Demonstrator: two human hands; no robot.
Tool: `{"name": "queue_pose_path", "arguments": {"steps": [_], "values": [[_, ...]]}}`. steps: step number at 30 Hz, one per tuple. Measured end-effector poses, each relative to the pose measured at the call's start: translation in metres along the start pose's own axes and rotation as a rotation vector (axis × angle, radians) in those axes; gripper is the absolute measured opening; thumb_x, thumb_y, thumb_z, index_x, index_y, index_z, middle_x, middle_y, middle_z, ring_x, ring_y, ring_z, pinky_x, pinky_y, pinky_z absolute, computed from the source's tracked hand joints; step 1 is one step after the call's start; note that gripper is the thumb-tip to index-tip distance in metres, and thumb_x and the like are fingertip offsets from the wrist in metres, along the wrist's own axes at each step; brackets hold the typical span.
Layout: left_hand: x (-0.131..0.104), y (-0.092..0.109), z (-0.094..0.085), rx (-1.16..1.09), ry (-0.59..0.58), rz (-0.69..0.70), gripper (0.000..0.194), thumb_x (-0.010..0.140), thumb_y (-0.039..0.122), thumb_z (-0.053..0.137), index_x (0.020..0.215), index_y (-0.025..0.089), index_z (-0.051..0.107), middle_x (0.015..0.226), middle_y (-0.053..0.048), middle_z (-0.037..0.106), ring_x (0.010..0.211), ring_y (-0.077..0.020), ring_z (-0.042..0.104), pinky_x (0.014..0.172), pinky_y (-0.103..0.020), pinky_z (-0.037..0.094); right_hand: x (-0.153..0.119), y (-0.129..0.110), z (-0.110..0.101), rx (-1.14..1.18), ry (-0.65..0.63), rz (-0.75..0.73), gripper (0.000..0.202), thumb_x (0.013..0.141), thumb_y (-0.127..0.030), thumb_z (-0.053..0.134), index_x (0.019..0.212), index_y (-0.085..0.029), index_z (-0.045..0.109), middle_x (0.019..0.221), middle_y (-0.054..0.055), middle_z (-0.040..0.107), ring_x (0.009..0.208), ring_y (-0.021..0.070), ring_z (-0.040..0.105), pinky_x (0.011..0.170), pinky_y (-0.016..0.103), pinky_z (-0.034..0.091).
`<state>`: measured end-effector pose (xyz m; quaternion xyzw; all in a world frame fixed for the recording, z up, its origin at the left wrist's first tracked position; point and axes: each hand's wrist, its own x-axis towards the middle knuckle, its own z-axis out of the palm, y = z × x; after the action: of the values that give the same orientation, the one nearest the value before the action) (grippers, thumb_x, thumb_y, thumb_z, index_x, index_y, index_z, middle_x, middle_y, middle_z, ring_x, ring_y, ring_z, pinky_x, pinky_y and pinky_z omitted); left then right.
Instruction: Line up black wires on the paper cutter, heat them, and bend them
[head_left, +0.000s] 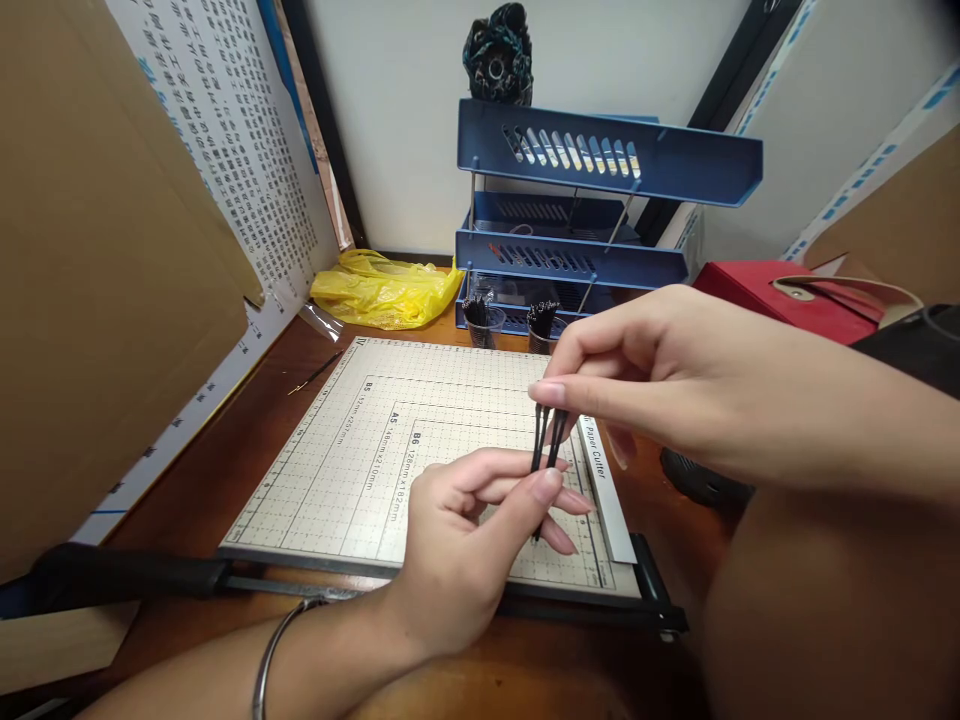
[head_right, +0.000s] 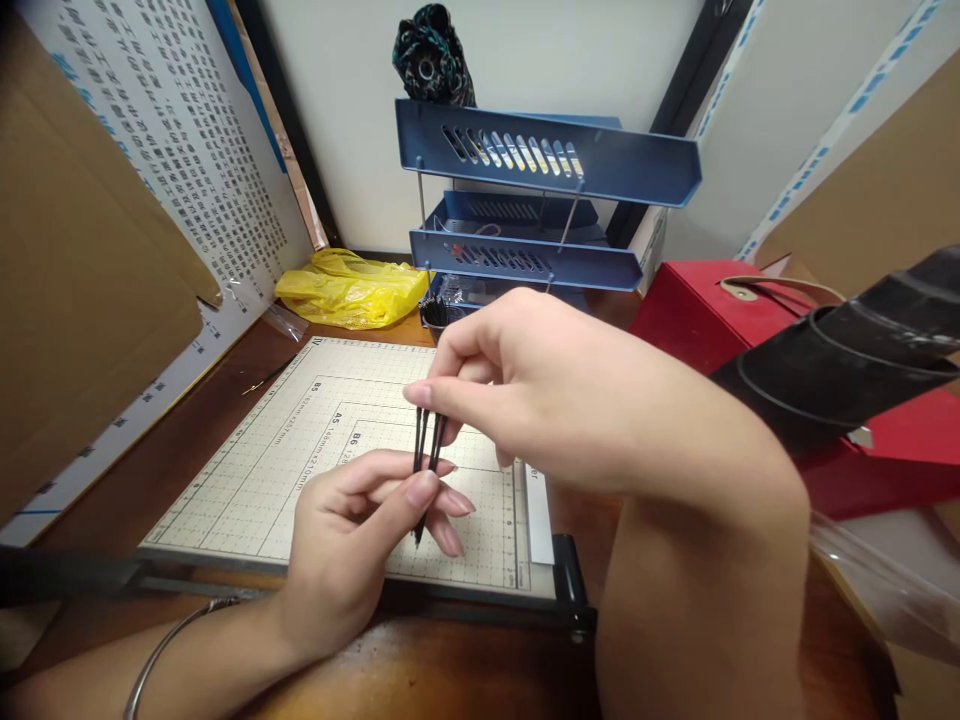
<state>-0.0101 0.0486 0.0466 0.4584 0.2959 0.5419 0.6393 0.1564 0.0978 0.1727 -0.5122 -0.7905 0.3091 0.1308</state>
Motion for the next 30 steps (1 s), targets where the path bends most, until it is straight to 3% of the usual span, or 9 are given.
{"name": "queue_pose_path", "arguments": {"steps": [12,20,24,30], "values": [[0.000,0.000,-0.002,0.010,0.017,-0.018,0.013,0.093,0.030,0.073,0.093,0.017,0.077,0.080,-0.003,0.081,0.058,-0.0123,0.074,0.061,-0.020,0.060,0.001,0.002,-0.002,0.044,0.009,-0.066,0.046,0.094,-0.058,0.057,0.071,-0.019,0.069,0.058,-0.001,0.058,0.048,0.0092,0.045,0.046,0.025,0.033],[0.000,-0.001,-0.001,-0.014,0.018,-0.022,0.012,0.094,0.031,0.072,0.094,0.019,0.077,0.080,-0.001,0.081,0.059,-0.0098,0.073,0.063,-0.018,0.060,-0.008,0.015,-0.009,0.040,0.040,-0.086,0.027,0.088,-0.043,0.069,0.107,-0.026,0.077,0.079,0.002,0.073,0.065,0.0171,0.064,0.056,0.027,0.049],[0.001,-0.001,0.000,-0.001,0.019,-0.010,0.013,0.094,0.030,0.072,0.093,0.018,0.076,0.079,-0.001,0.081,0.058,-0.0102,0.073,0.062,-0.018,0.059,-0.007,0.016,-0.009,0.056,0.038,-0.093,0.027,0.085,-0.044,0.072,0.103,-0.024,0.078,0.084,0.006,0.075,0.075,0.0222,0.070,0.061,0.029,0.056],[0.000,-0.001,-0.001,0.008,0.014,-0.002,0.012,0.093,0.030,0.072,0.092,0.019,0.076,0.079,-0.001,0.081,0.058,-0.0104,0.073,0.061,-0.018,0.059,-0.008,0.015,-0.009,0.061,0.033,-0.100,0.020,0.083,-0.041,0.075,0.095,-0.026,0.079,0.084,0.004,0.076,0.075,0.0213,0.072,0.063,0.028,0.058]]}}
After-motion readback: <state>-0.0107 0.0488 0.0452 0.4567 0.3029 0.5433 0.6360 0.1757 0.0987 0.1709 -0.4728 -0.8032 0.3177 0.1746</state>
